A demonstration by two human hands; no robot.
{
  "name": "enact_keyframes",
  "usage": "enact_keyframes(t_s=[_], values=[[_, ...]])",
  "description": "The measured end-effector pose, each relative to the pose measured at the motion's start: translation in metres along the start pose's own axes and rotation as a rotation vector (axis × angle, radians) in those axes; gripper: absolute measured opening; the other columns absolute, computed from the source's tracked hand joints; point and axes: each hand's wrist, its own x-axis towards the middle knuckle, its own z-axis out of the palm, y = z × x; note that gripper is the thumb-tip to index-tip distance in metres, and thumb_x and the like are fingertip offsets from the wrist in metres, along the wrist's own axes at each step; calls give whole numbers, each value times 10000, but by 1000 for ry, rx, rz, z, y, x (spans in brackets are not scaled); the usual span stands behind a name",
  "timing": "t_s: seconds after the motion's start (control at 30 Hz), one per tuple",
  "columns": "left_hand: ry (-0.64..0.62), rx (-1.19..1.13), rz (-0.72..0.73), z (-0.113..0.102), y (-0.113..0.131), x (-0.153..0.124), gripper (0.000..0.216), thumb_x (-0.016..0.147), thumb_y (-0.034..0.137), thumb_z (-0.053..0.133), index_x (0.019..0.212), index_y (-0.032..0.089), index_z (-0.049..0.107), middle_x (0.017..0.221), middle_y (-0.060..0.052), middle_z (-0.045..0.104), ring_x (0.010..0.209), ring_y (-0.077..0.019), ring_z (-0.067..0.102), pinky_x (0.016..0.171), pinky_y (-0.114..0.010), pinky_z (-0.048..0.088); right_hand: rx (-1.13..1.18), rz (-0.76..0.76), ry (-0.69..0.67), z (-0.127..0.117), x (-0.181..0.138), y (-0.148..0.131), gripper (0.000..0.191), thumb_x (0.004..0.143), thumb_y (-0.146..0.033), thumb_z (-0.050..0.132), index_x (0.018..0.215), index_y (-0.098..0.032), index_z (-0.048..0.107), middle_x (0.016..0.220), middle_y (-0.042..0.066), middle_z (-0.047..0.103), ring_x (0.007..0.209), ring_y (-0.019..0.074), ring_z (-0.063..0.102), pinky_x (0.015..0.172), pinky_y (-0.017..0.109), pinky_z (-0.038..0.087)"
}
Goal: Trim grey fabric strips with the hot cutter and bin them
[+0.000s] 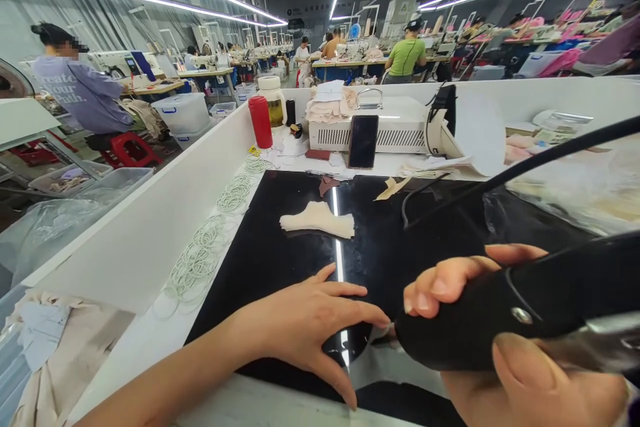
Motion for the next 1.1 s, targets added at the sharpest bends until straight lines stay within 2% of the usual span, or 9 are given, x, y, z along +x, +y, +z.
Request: enact_keyframes(t_s=[0.07,0.23,0.37,0.57,0.63,0.7,0.83,1.0,1.1], values=[[9,10,10,1,-1,0,783,805,423,837,1472,314,441,1408,-41,643,1476,-283,432,1238,-683,131,22,-2,15,3,-2,-1,401,800,-416,828,1107,-308,593,734,-18,635,627,205,614,588,378,586],[4,25,17,2,-3,1,778,802,467,830,1458,276,457,1398,-74,650,1471,-300,438,1241,-675,127,-15,36,-32,2,-4,-1,367,840,-377,802,1132,-332,584,770,-15,651,666,214,642,689,427,599],[-5,29,12,2,-3,2,805,789,464,841,1469,291,448,1420,-75,634,1479,-298,425,1243,-677,117,14,39,-61,-1,-4,-1,357,835,-351,804,1132,-333,606,777,-11,656,675,215,644,686,425,601],[5,42,34,0,0,2,737,809,428,825,1439,279,472,1407,-55,643,1474,-305,432,1219,-711,152,32,-19,-115,10,-7,5,461,760,-599,828,1124,-407,621,711,-23,626,552,224,597,517,379,536],[11,41,35,0,0,2,706,809,429,822,1414,277,491,1393,-50,653,1473,-308,434,1210,-724,153,-2,-50,-123,14,-8,8,331,803,-590,789,1016,-378,650,674,-10,617,532,231,588,478,367,507],[15,43,33,0,0,3,692,813,424,818,1408,281,495,1393,-46,652,1471,-300,437,1214,-718,149,-38,-62,-128,17,-8,11,219,919,-551,665,889,-334,656,642,5,605,513,222,575,458,350,482],[3,46,25,0,1,3,713,825,415,808,1439,298,467,1416,-43,634,1477,-284,430,1217,-715,140,-31,-63,-139,19,-6,13,335,1037,-484,474,816,-308,653,624,8,603,496,194,554,462,319,467],[-14,37,20,0,1,3,722,832,439,802,1451,281,465,1422,-49,631,1492,-287,404,1229,-699,110,97,-51,-87,20,-8,8,98,1009,-426,585,1046,-369,655,677,-28,634,504,167,558,490,296,498],[-25,14,34,1,-3,2,692,833,456,804,1424,259,503,1501,-71,564,1508,-309,370,1242,-679,97,97,-23,27,18,-8,1,353,861,-470,785,1154,-344,632,746,-43,641,580,154,585,559,283,546]])
